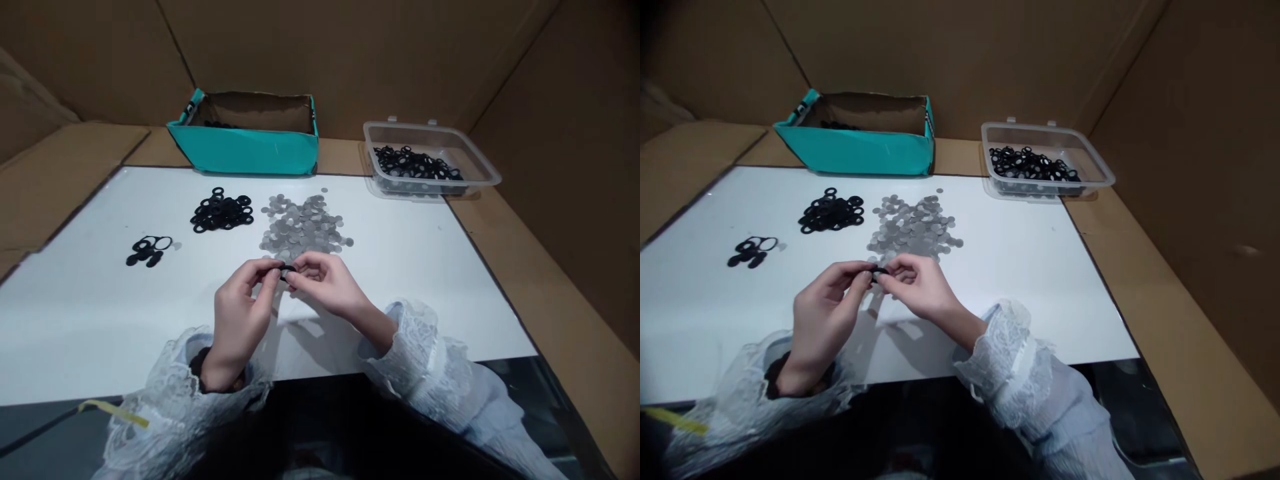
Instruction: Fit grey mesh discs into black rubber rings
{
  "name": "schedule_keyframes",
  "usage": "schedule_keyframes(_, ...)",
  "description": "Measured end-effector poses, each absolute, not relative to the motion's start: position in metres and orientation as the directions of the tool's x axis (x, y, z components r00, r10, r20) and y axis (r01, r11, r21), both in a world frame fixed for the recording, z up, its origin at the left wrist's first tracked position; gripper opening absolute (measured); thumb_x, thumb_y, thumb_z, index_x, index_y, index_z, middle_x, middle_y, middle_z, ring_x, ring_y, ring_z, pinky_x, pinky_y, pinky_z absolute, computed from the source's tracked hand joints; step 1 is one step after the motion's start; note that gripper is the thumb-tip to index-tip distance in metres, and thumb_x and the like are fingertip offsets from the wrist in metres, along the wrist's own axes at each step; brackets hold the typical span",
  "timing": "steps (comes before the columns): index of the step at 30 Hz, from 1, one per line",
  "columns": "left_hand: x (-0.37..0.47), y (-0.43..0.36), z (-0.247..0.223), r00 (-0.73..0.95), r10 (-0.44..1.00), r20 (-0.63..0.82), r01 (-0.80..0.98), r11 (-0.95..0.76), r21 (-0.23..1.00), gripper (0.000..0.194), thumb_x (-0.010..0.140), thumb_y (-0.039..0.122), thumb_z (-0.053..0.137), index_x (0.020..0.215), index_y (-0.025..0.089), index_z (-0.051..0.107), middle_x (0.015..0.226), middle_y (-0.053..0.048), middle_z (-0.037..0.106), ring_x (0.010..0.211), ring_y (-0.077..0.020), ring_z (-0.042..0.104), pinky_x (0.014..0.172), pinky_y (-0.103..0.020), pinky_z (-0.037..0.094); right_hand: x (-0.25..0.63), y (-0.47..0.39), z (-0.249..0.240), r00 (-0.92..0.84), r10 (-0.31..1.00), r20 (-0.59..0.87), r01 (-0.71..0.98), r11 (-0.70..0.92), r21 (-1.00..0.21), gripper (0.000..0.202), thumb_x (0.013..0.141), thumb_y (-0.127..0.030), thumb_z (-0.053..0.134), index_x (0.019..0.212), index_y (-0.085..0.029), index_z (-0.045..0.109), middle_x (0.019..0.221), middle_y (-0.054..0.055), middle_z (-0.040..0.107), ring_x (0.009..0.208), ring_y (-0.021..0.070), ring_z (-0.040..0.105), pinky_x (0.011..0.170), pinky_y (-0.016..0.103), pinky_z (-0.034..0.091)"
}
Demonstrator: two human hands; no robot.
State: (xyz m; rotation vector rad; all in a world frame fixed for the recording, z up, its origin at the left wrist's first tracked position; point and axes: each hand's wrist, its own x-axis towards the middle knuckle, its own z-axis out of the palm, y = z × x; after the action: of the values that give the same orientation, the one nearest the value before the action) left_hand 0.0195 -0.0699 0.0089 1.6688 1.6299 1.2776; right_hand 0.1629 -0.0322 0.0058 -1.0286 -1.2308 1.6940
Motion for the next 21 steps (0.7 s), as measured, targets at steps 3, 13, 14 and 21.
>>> schedule_keyframes(3,0.018,-0.069,0.008,-0.118,0.954,0.277,0.503,-0.183,0.845,0.018,0.088,0.03,0.058,0.103,0.021,0.065,0.102,-0.003,0.07,0.093,-0.0169,0.066,0.081,-0.028,0.053,0.164,-0.032,0.006,-0.365,0.918,-0.157,-0.148,-0.223,-0.963,0.013,0.072,-0.024,0.071,0.072,-0.017,0.06,0.059,-0.004,0.061,0.056,0.0108,0.062,0.057,0.024,0.05)
schedule_keyframes(13,0.019,-0.069,0.013,-0.065,0.96,0.273,0.508,-0.204,0.837,0.012,0.086,0.03,0.057,0.093,0.021,0.06,0.09,-0.002,0.063,0.084,-0.0168,0.063,0.076,-0.03,0.054,0.16,-0.036,0.003,-0.226,0.974,0.018,-0.152,-0.018,-0.988,0.023,0.071,-0.035,0.074,0.078,-0.018,0.06,0.075,0.001,0.067,0.072,0.0149,0.069,0.07,0.03,0.057)
schedule_keyframes(14,0.018,-0.069,0.012,-0.053,0.953,0.3,0.525,-0.229,0.82,0.01,0.087,0.029,0.056,0.092,0.021,0.059,0.089,-0.002,0.062,0.084,-0.0167,0.062,0.075,-0.03,0.054,0.16,-0.037,0.003,-0.233,0.971,0.054,-0.14,0.021,-0.99,0.021,0.073,-0.034,0.072,0.078,-0.018,0.06,0.077,0.001,0.068,0.074,0.0149,0.069,0.072,0.03,0.058)
schedule_keyframes(21,0.013,-0.067,0.004,0.061,0.825,0.562,0.583,-0.487,0.651,0.01,0.087,0.015,0.052,0.094,0.022,0.05,0.09,-0.002,0.054,0.081,-0.0147,0.058,0.068,-0.027,0.052,0.164,-0.044,0.004,-0.266,0.871,0.414,0.086,0.449,-0.89,0.011,0.088,-0.023,0.054,0.092,-0.018,0.063,0.09,0.004,0.07,0.083,0.014,0.068,0.08,0.032,0.058)
